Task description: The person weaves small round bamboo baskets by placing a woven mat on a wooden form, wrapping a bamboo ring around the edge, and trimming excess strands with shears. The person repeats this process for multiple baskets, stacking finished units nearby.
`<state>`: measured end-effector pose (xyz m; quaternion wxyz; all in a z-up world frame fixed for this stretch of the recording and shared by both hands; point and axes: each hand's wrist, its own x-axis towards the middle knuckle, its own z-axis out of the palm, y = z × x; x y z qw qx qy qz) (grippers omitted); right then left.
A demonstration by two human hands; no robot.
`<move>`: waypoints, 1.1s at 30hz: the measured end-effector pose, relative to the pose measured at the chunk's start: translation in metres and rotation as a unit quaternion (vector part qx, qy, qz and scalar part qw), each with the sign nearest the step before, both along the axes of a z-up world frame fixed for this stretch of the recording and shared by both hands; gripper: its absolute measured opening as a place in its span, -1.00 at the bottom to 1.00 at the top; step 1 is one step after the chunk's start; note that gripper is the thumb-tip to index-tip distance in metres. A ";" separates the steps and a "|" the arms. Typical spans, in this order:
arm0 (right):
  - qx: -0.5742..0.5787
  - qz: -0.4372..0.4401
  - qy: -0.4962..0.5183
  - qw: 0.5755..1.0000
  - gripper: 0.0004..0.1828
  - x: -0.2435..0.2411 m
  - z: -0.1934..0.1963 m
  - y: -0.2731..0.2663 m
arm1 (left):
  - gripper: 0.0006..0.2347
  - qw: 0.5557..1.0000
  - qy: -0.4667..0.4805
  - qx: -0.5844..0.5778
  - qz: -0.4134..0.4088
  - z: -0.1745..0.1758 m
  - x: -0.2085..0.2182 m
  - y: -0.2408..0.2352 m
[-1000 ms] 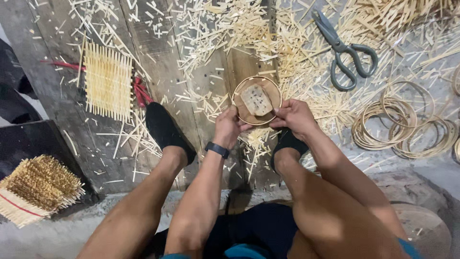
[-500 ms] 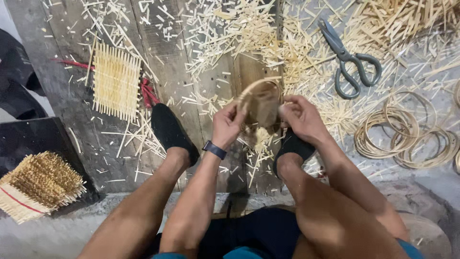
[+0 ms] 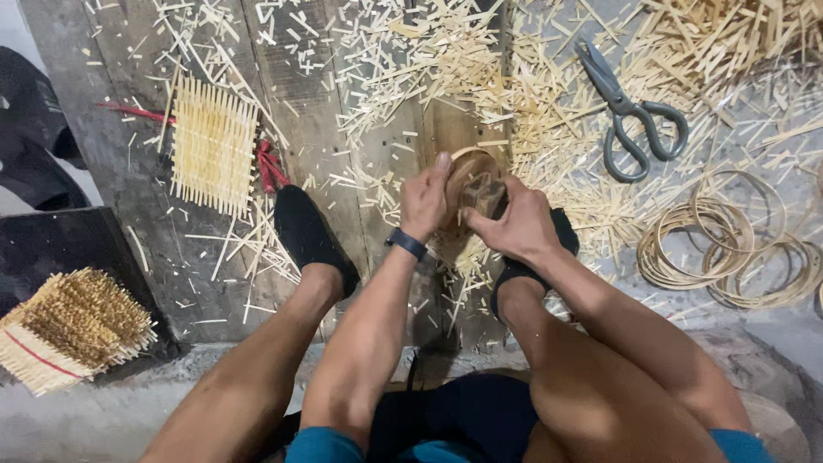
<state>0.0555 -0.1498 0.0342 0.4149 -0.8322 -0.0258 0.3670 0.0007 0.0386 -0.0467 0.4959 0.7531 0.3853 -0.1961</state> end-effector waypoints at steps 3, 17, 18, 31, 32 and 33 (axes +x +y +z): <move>0.093 -0.027 0.041 0.994 -0.39 0.006 -0.002 -0.017 | -0.43 0.994 0.022 -0.037 0.099 -0.014 0.001 0.024; 0.344 -0.347 0.083 0.869 -0.61 -0.003 -0.017 -0.099 | -0.54 0.865 -0.125 -0.312 0.373 -0.023 -0.014 0.094; 0.334 -0.346 0.083 0.873 -0.63 -0.006 -0.018 -0.102 | -0.56 0.893 -0.143 -0.271 0.329 -0.026 -0.018 0.098; 0.206 -0.374 0.062 0.902 -0.58 -0.040 -0.037 -0.151 | -0.73 0.980 -0.011 0.091 -0.174 -0.015 0.005 0.167; 0.179 -0.372 0.062 0.909 -0.57 -0.041 -0.036 -0.155 | -0.74 0.971 0.038 0.120 -0.203 -0.011 0.020 0.173; 0.150 -0.370 0.065 0.915 -0.57 -0.044 -0.034 -0.160 | -0.75 0.980 0.029 0.101 -0.170 -0.010 0.037 0.177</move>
